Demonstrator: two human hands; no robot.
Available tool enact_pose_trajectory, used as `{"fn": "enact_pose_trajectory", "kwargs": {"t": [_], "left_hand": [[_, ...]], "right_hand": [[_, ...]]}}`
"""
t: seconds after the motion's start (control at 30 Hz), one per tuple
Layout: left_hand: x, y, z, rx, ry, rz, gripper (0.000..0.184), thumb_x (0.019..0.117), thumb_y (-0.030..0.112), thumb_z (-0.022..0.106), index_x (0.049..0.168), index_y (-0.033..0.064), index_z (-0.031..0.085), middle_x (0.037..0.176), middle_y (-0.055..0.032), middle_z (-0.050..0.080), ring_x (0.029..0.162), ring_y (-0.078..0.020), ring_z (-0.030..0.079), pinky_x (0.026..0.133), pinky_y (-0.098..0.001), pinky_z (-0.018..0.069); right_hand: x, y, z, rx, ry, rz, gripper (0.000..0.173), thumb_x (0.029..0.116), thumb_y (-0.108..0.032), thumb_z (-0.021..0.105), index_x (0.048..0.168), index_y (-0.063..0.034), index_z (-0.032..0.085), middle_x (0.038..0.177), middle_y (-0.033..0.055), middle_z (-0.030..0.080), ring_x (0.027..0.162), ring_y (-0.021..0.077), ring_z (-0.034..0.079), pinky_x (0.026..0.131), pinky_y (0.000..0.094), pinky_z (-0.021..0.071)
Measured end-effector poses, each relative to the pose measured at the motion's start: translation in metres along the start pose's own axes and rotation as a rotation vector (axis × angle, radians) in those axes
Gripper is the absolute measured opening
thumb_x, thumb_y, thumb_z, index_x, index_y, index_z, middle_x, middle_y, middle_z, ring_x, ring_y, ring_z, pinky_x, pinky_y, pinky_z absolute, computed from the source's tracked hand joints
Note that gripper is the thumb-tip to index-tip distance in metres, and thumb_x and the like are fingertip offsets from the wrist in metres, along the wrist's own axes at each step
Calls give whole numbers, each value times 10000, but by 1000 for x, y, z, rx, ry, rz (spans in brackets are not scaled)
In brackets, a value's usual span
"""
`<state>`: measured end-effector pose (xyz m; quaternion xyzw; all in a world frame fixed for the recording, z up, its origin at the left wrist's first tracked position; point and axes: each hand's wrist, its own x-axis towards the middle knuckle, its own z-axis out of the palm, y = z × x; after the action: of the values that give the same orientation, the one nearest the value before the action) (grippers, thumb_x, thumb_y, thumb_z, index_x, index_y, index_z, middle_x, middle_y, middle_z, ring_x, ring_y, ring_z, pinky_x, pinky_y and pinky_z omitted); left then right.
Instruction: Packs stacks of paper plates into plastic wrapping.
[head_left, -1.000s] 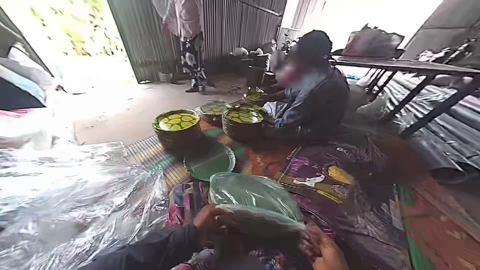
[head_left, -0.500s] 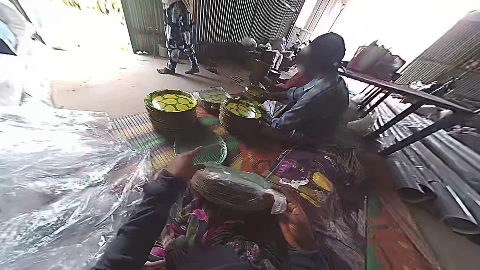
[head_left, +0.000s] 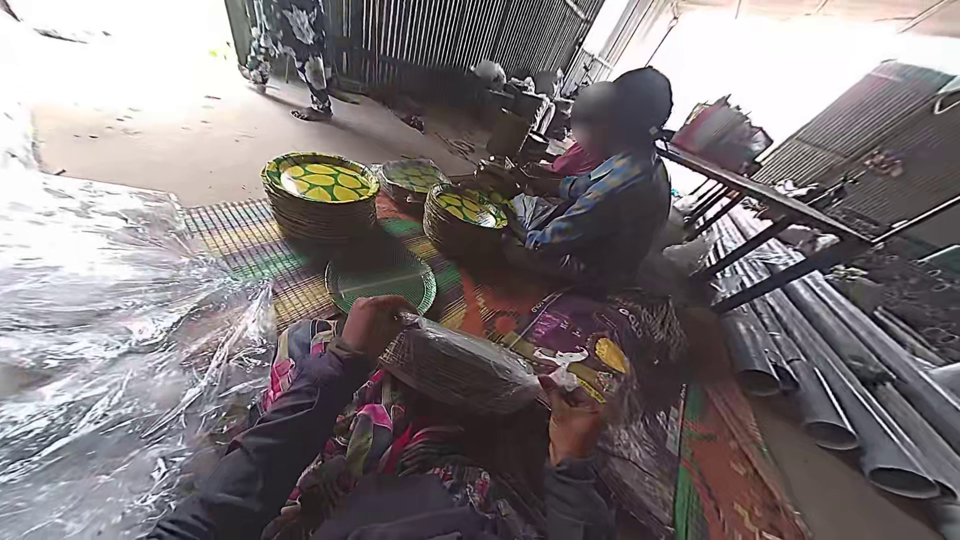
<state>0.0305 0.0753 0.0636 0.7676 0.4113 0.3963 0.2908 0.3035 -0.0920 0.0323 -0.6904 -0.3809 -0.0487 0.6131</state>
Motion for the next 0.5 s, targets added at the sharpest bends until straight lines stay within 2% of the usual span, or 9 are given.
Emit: {"fn": "enact_pose_trajectory", "kwargs": {"t": [0.07,0.17,0.27,0.3,0.33,0.37,0.4,0.43,0.5], "left_hand": [[0,2,-1,224,94,95,109,901,51,746,976,-28,764,892,-231,730,862,-426,721,788,-630,551],[4,-9,8,491,252,253,298,923,201,774,850,-81,711,977,-278,649,922,-460,687,745,-565,587],[0,5,1,623,145,134,369,999,248,665,846,-85,717,1091,-277,694,988,-439,716,752,-554,598],[-1,14,-11,542,25,28,370,1030,245,603,899,-79,725,1135,-251,701,1035,-410,712,821,-563,584],[0,19,-24,378,-116,-87,369,1049,256,563,985,-70,723,1162,-218,696,1069,-363,692,905,-547,548],[2,16,-32,125,-179,-137,320,1030,228,595,1015,-65,722,1091,-180,704,983,-289,669,898,-488,523],[4,10,-34,-176,-175,-173,219,992,164,638,1003,-35,731,962,-98,710,830,-153,626,798,-361,510],[4,6,-33,-494,-145,-220,121,965,82,642,940,8,734,860,-15,725,726,-39,628,699,-244,524],[2,10,-28,-998,-52,-314,200,992,-6,570,840,26,695,759,-5,737,614,-15,633,579,-195,515]], "right_hand": [[-1,4,2,-42,0,-74,279,787,-205,843,824,42,717,761,29,655,691,-27,579,694,174,492],[-4,4,4,-141,-43,-123,273,845,-195,760,873,76,741,970,162,656,836,94,599,764,233,498],[-7,-13,0,-419,-61,-270,254,864,-115,720,838,138,718,1065,369,679,996,515,667,873,647,499],[-10,-21,0,-438,-82,-257,231,860,-84,717,839,146,713,1055,371,689,988,535,677,859,675,499],[-12,-28,-1,-387,-109,-181,201,858,-54,718,873,147,719,1018,325,716,946,462,707,838,618,530],[-12,-32,-2,-263,-125,-45,134,851,-23,713,895,103,726,902,196,736,806,273,708,739,449,561],[-10,-32,-1,-60,-146,145,46,867,8,667,846,-27,687,732,-20,678,580,27,596,534,200,496],[-7,-34,-1,227,-171,340,167,909,59,583,835,-64,668,666,-70,672,454,-33,511,412,133,414],[1,-37,-6,600,-240,507,292,1019,9,425,899,-110,663,726,-77,727,448,-48,524,405,114,417]]}}
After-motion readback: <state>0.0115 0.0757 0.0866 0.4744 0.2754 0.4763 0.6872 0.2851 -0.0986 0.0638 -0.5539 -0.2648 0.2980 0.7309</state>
